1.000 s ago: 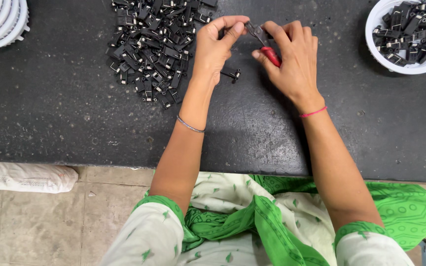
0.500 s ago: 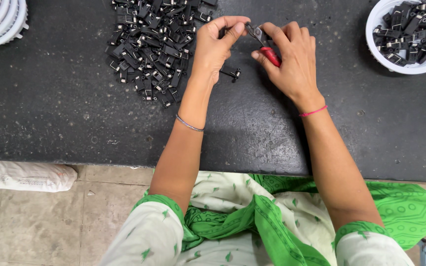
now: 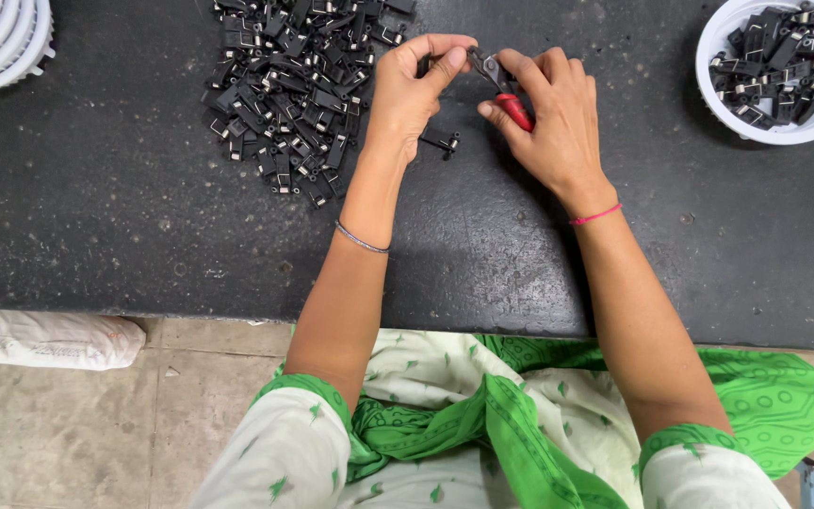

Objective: The person sits at a workbench trimming small black electronic components with red-handled pliers, working one component at a time. They pick each part from a pile on the bench, cut or press it with the pliers, and place the processed piece into a white bowl.

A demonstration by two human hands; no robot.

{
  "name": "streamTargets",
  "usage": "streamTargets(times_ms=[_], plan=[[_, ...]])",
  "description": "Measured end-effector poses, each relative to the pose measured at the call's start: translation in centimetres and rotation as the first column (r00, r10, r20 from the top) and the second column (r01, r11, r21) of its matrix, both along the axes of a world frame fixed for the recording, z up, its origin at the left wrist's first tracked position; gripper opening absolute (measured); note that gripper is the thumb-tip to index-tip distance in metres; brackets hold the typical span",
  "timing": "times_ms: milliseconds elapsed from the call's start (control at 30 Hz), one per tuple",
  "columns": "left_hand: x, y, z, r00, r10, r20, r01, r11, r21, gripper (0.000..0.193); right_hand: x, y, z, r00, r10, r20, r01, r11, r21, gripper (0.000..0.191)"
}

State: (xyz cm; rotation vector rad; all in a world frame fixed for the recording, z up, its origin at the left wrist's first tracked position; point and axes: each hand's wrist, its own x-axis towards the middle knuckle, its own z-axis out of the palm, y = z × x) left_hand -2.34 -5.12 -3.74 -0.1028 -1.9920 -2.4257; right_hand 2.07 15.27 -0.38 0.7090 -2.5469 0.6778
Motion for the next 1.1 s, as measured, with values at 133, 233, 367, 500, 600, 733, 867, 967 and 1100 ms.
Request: streamTargets(times_ms=[133, 233, 367, 500, 600, 733, 867, 967, 1100], plan=[[0.1, 0.0, 0.0, 1.000, 0.001, -0.002, -0.001, 1.000, -0.002, 0.017, -0.1, 0.1, -0.1, 1.000, 0.005, -0.013, -0.005, 1.000, -0.001, 0.048], [0.0, 0.0, -0.1, 1.000, 0.003, -0.002, -0.003, 1.000, -0.011, 0.016, -0.2, 0.1, -0.2, 1.000, 0.012, 0.007, -0.012, 1.000, -0.028, 0.046], [-0.1, -0.2, -0.4, 1.000, 0.004, -0.009, -0.004, 1.000, -0.029, 0.016, -0.2, -0.1, -0.2, 1.000, 0.015, 0.010, -0.015, 0.999, -0.052, 0.045], [-0.3, 0.0, -0.7, 1.000, 0.004, 0.001, -0.004, 1.000, 0.008, 0.016, -0.1, -0.5, -0.1, 0.997, -0.031, 0.072, 0.036, 0.997, -0.074, 0.041], [-0.3, 0.2, -0.8, 0.999, 0.011, 0.031, -0.012, 1.000, 0.027, 0.017, 0.1, -0.7, -0.3, 0.996, -0.065, 0.058, 0.070, 0.994, -0.085, 0.040], [-0.2, 0.1, -0.5, 0.999, 0.018, 0.051, -0.021, 0.999, 0.044, 0.019, -0.3, 0.5, -0.3, 0.983, -0.184, 0.013, 0.184, 0.976, -0.115, 0.041], [0.1, 0.0, 0.0, 0.999, 0.022, 0.038, -0.022, 1.000, 0.017, 0.022, -1.0, 3.1, -0.1, 0.931, -0.365, -0.011, 0.364, 0.928, 0.081, 0.049], [0.3, 0.5, 0.1, 0.999, -0.025, 0.047, 0.023, 0.999, 0.033, 0.025, -0.8, 4.2, -0.1, 0.922, -0.307, -0.236, 0.353, 0.916, 0.192, 0.061], [0.6, 1.7, -0.3, 0.996, -0.080, 0.041, 0.079, 0.997, 0.021, 0.026, -1.2, 3.2, -0.3, 0.995, -0.102, 0.005, 0.100, 0.970, -0.222, 0.039]])
